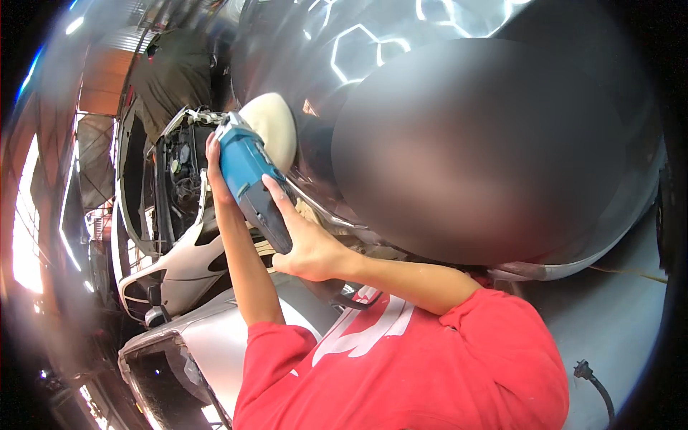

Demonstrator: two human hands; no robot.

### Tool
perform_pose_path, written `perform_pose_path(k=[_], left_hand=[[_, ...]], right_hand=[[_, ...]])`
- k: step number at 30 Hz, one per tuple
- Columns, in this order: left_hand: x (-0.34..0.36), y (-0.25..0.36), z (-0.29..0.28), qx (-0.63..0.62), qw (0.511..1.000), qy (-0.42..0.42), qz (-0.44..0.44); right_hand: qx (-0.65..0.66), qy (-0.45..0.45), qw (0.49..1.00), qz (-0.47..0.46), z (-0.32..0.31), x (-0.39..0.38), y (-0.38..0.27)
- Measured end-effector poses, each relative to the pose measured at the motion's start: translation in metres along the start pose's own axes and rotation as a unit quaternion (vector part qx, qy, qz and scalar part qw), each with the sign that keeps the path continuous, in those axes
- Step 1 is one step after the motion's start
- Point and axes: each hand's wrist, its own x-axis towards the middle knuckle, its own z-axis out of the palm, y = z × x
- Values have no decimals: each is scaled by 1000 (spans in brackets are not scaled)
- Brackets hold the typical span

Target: The person uses a motorized polisher to buff the surface of a car hood, applies a compound from a container by hand, and continues polishing the metal surface.

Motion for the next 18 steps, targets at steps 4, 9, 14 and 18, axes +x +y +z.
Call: perform_pose_path(k=[4, 9, 14, 18], left_hand=[[-16, 0, -4, -21, 999, 27, -4], [-1, 14, 68, -96, 992, -83, -18], [16, 42, 190, 13, 982, -170, 79], [10, 64, 259, 114, 952, -231, 166]], right_hand=[[27, -54, 996, 63, -5, -7, -23], [-87, 73, 993, -36, -16, -29, -41], [98, 151, 982, -53, -37, -54, -55], [68, 234, 956, -164, -44, -67, -51]])
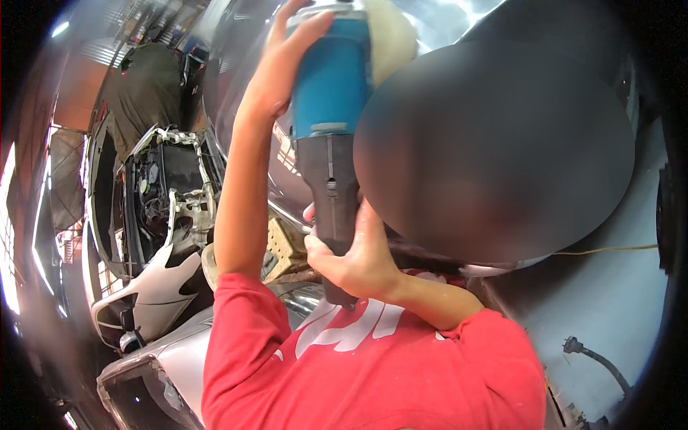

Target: The person uses a motorized polisher to buff the surface of a car hood, applies a compound from a container by hand, and continues polishing the metal surface.

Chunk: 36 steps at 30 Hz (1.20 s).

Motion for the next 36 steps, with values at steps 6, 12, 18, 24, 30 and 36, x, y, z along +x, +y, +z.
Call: perform_pose_path(k=[6, 12, 18, 24, 30, 36], left_hand=[[-13, 13, 13, -26, 999, -22, -27], [-92, -16, -51, -45, 996, 39, -64], [-183, -32, -102, -79, 984, 119, -102], [-199, -26, -101, -98, 981, 124, -112], [-148, 4, -37, -70, 991, 59, -100], [-102, 23, -13, -39, 997, 3, -74]], right_hand=[[-5, 14, 999, -39, 4, -15, 7], [-45, -52, 997, 29, 37, -54, 49], [-25, -134, 989, 61, 67, -94, 79], [3, -167, 977, 136, 67, -109, 70], [-22, -97, 990, 101, 47, -115, 38], [-52, -72, 993, 75, 31, -91, -3]])
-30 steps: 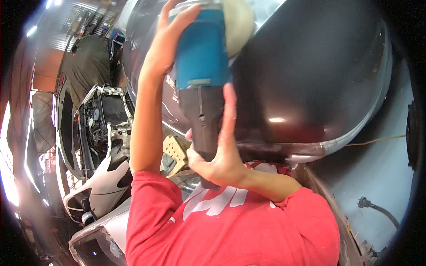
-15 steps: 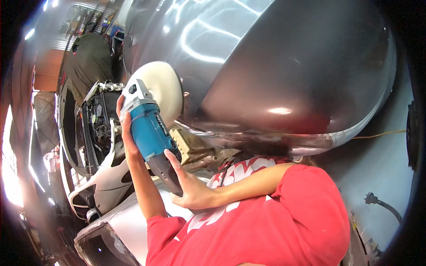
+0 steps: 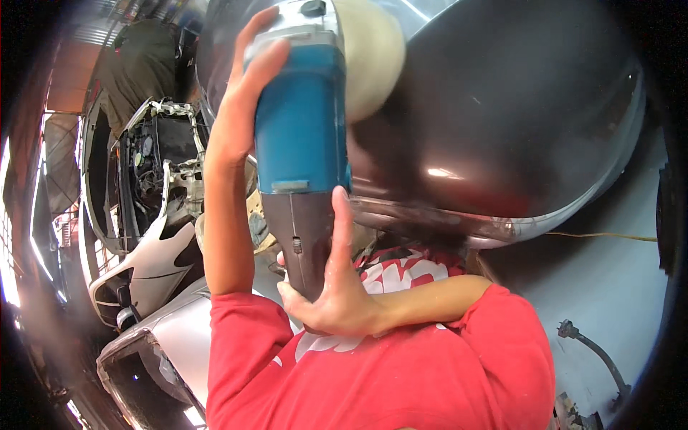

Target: The person uses a motorized polisher to buff the surface of a car hood, applies a compound from a container by hand, and continues polishing the metal surface.

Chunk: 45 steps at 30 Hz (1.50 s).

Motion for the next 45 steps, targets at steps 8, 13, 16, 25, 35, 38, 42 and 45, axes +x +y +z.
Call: perform_pose_path(k=[8, 13, 16, 25, 35, 38, 42, 45], left_hand=[[-86, -26, -34, -100, 989, 93, -50], [-147, -58, -72, -133, 974, 175, -61], [-148, -57, -73, -117, 972, 189, -72], [-17, -4, -6, 16, 998, 59, -15], [174, 67, 107, 182, 964, -143, 130], [171, 59, 109, 139, 978, -128, 93], [111, 48, 82, 94, 995, -19, 26], [54, 21, 53, -35, 998, 40, -34]], right_hand=[[9, -108, 992, 60, 22, -34, 29], [13, -164, 984, 64, 31, -46, 49], [62, -206, 967, 136, 25, -36, 41], [98, -35, 994, 13, -4, -2, 2], [88, 89, 988, -95, -117, 89, -118], [100, 85, 986, -100, -119, 91, -113], [85, 23, 996, -11, -103, 58, -102], [82, -18, 996, 12, -75, 28, -76]])
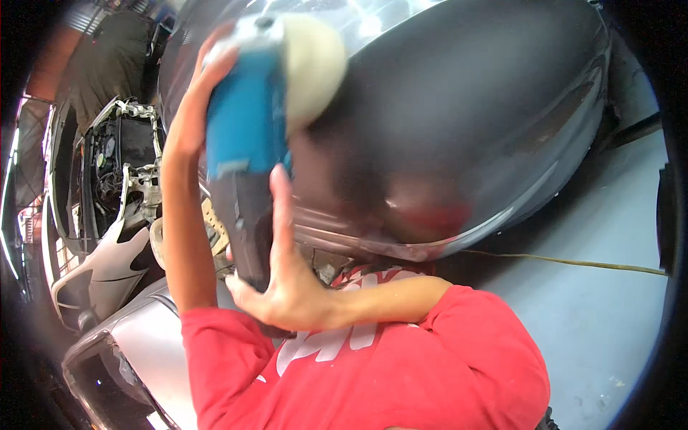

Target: The person uses a motorized polisher to buff the surface of a car hood, applies a compound from a container by hand, and continues polishing the metal surface.

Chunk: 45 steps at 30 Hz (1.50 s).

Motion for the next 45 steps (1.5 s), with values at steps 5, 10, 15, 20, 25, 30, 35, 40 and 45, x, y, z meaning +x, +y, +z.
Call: perform_pose_path(k=[5, 10, 15, 20, 25, 30, 35, 40, 45], left_hand=[[-91, -30, -46, -63, 991, 113, -44], [-156, -77, -106, -119, 960, 249, -46], [-179, -108, -138, -66, 930, 357, -61], [-134, -103, -134, -103, 953, 284, -18], [-22, -52, -67, -60, 982, 177, -12], [69, -5, 17, 83, 989, -6, 120], [131, 0, 34, 192, 961, -96, 175], [92, -21, -13, 225, 943, -66, 238], [10, -32, -38, 0, 995, 91, 33]], right_hand=[[-84, -84, 990, 70, 18, -30, 22], [-106, -201, 965, 131, 21, -20, 52], [-116, -306, 903, 279, 8, 20, 48], [-154, -254, 928, 224, 1, 29, 25], [-67, -118, 983, 127, -26, 44, -7], [-66, 6, 998, -16, -63, 65, -30], [-29, 47, 995, -84, -78, 77, -50], [-28, 5, 999, -43, -62, 64, -38], [-24, -68, 992, 104, -35, 36, -13]])
